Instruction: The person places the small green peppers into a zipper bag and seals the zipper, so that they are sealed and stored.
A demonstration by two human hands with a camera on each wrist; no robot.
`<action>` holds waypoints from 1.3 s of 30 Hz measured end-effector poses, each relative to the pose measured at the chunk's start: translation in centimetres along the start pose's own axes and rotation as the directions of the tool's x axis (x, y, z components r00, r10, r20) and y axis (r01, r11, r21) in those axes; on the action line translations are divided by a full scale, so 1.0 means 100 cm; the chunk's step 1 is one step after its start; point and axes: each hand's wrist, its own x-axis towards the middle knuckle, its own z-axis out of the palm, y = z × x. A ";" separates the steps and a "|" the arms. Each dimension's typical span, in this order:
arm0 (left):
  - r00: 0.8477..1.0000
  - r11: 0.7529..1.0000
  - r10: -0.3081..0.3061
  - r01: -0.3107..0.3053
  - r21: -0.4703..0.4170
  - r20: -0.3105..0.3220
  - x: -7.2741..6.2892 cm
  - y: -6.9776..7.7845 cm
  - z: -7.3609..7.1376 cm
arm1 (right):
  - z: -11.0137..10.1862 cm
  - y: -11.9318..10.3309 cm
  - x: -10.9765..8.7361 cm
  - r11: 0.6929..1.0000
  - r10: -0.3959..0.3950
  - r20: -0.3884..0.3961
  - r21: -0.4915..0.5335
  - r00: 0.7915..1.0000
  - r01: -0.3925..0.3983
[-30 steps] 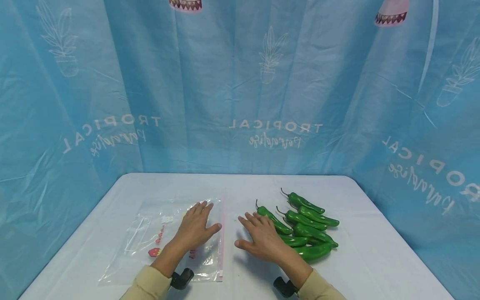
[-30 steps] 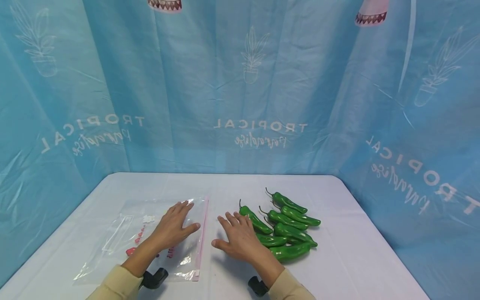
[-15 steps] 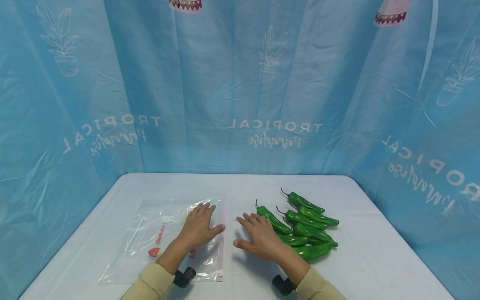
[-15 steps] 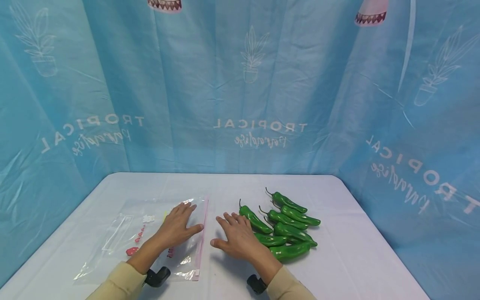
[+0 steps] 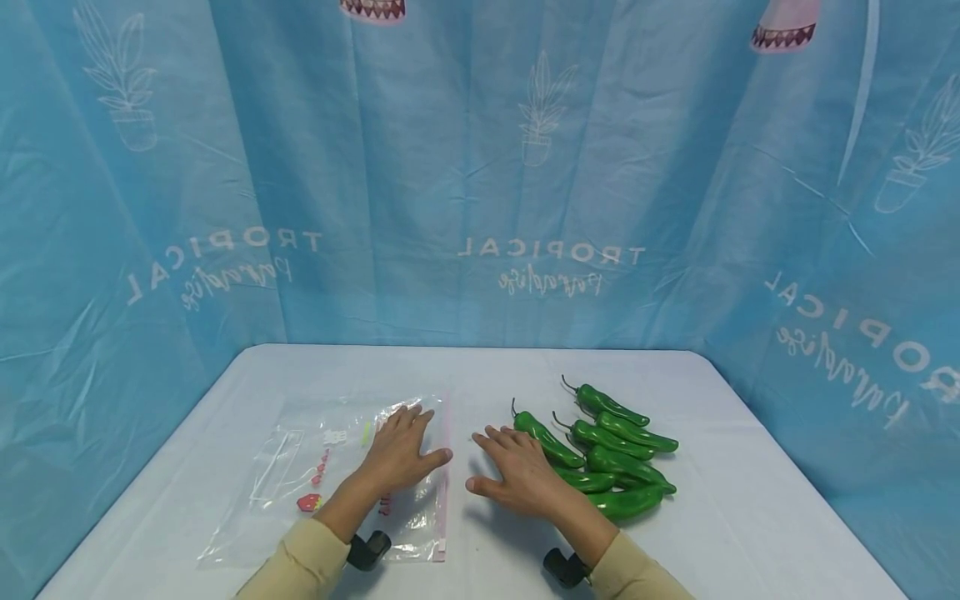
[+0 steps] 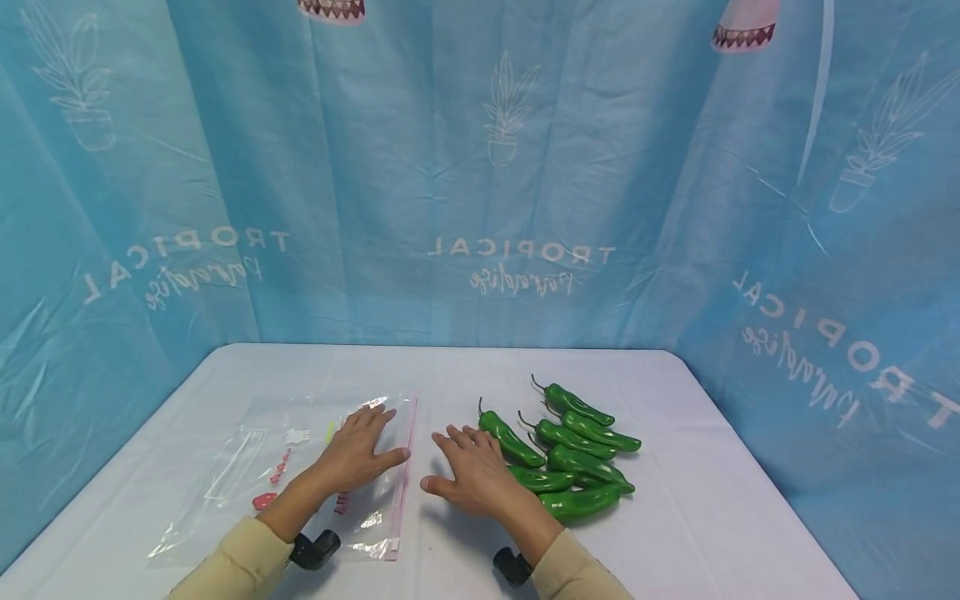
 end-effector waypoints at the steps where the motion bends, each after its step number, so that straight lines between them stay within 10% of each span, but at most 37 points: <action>1: 1.000 1.000 0.000 0.000 -0.002 0.001 0.000 0.000 0.000 | 0.000 0.000 0.000 1.000 0.000 0.001 0.001 1.000 0.000; 39: 0.998 0.997 -0.049 0.045 0.066 0.051 0.003 0.000 0.021 | 0.009 -0.002 0.003 1.000 0.018 0.053 -0.011 0.998 -0.018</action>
